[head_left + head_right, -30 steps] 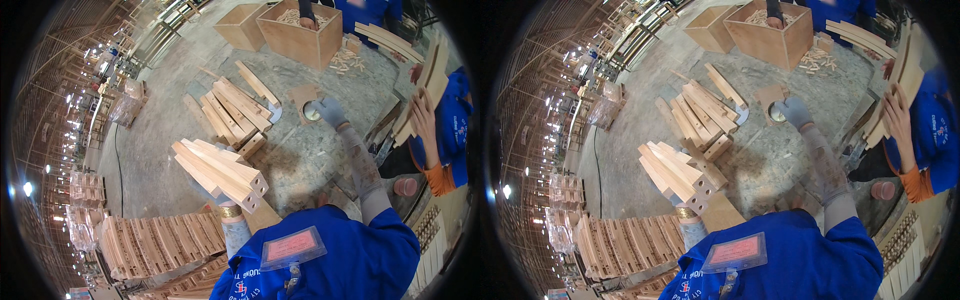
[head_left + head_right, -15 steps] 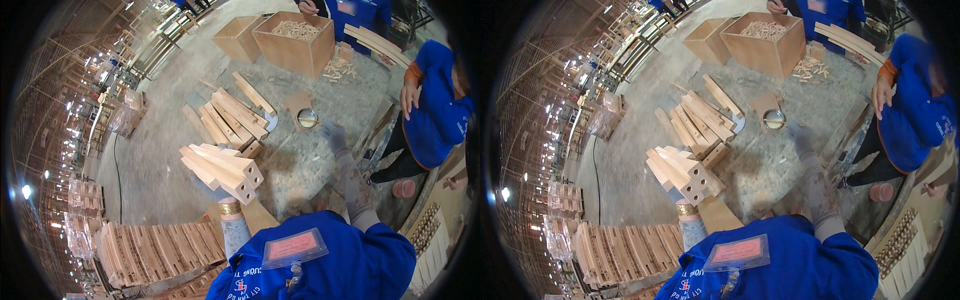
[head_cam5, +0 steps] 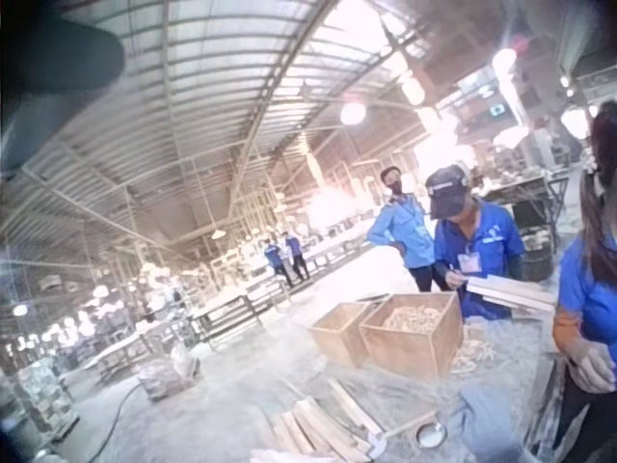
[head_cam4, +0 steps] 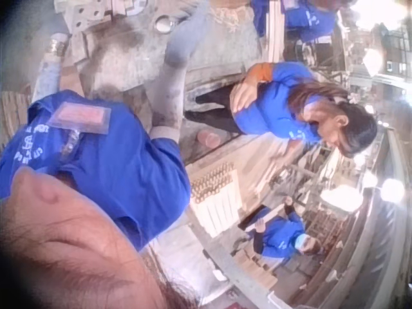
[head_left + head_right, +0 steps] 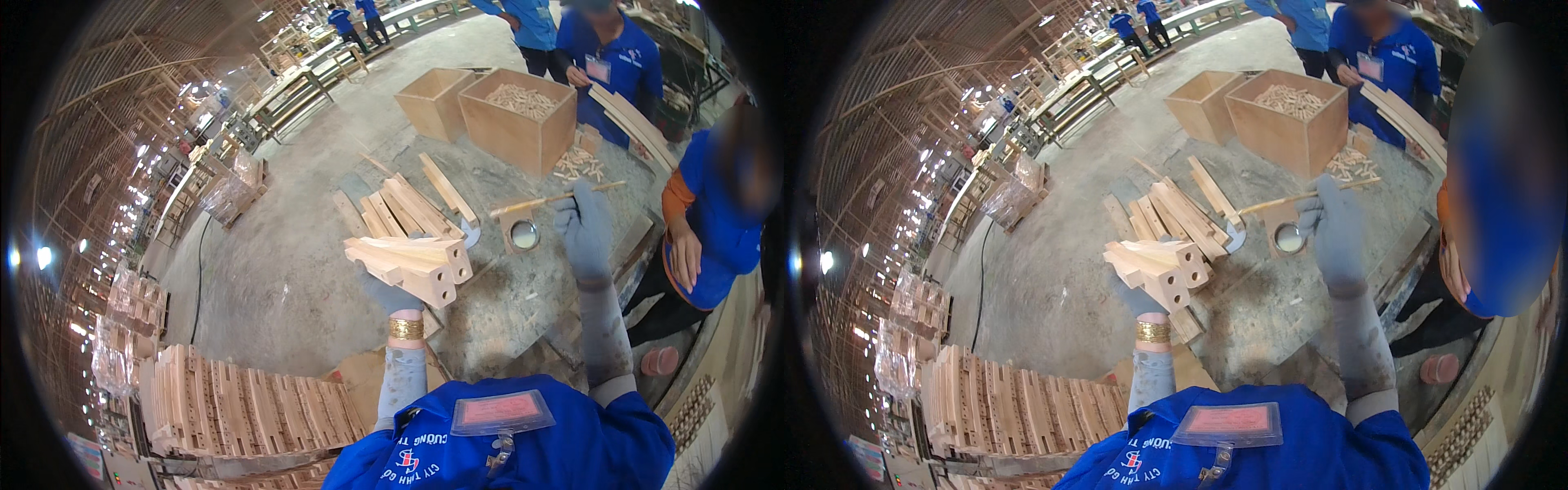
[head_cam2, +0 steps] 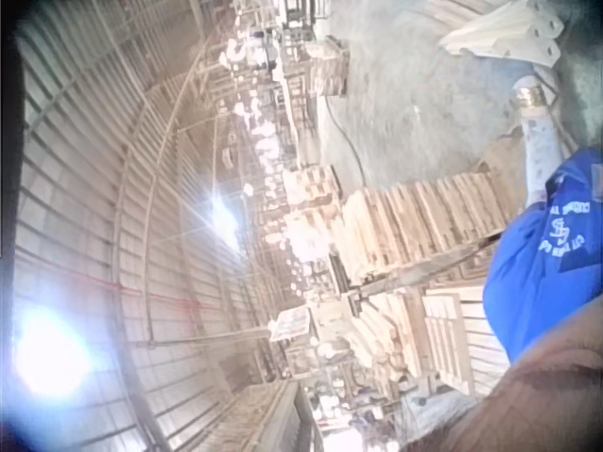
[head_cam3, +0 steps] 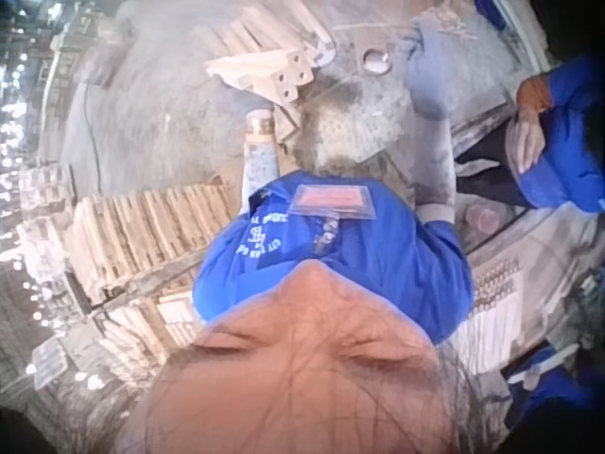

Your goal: The person applies glue to the pre-drilled holes of small wooden pieces using a small brush. They repeatedly dip the brush into a container of glue and carefully coat the interior of the holes on multiple pieces before placing them on the table.

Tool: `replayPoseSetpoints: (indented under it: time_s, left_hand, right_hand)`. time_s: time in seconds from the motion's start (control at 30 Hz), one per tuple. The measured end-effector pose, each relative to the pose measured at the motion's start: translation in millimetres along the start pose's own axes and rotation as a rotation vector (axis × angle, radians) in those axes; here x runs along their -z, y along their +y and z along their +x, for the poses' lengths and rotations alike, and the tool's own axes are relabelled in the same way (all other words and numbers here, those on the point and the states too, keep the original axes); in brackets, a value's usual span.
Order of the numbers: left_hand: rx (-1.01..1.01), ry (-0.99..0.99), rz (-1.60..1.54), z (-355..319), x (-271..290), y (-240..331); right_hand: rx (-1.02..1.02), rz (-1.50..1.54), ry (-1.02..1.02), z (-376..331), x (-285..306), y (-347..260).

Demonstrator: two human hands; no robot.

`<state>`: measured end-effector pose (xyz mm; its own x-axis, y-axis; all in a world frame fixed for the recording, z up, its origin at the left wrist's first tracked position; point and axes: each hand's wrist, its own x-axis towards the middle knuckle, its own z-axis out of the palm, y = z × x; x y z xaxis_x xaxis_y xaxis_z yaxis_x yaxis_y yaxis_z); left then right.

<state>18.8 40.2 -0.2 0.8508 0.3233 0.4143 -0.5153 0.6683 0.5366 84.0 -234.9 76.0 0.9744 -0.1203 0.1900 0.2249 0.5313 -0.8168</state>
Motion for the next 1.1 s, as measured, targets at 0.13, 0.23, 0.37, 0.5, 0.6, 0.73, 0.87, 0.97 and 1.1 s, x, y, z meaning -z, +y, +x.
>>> replayPoseSetpoints:
  time_s: [0.13, 0.23, 0.37, 0.5, 0.6, 0.73, 0.87, 0.97, 1.1]
  left_hand:
    - [0.08, -0.008, -0.176, 5, -12, -1]
    - [0.1, 0.255, -0.032, 9, -24, -1]
    - [0.076, 0.37, -0.03, 12, -31, -1]
    - [0.124, 0.319, -0.078, 13, -27, -3]
    - [0.146, 0.28, -0.116, 11, -19, -3]
    - [0.117, 0.302, -0.046, 12, -23, -4]
    - [0.109, 0.316, -0.017, 13, -27, -3]
    - [0.089, 0.346, 0.03, 16, -32, -4]
    - [0.051, 0.335, 0.021, 18, -24, -2]
  right_hand:
    - [0.16, -0.166, -0.212, -40, -32, -51]
    - [0.28, -0.257, -0.312, -53, -38, -58]
    - [0.348, -0.353, -0.368, -59, -39, -56]
    - [0.427, -0.515, -0.442, -60, -42, -59]
    - [0.735, -0.753, -0.566, -56, -47, -62]
    - [0.707, -0.727, -0.608, -56, -48, -67]
    - [0.765, -0.788, -0.609, -54, -45, -68]
    - [0.694, -0.617, -0.524, -53, -47, -62]
    - [0.198, -0.048, -0.246, -51, -41, -59]
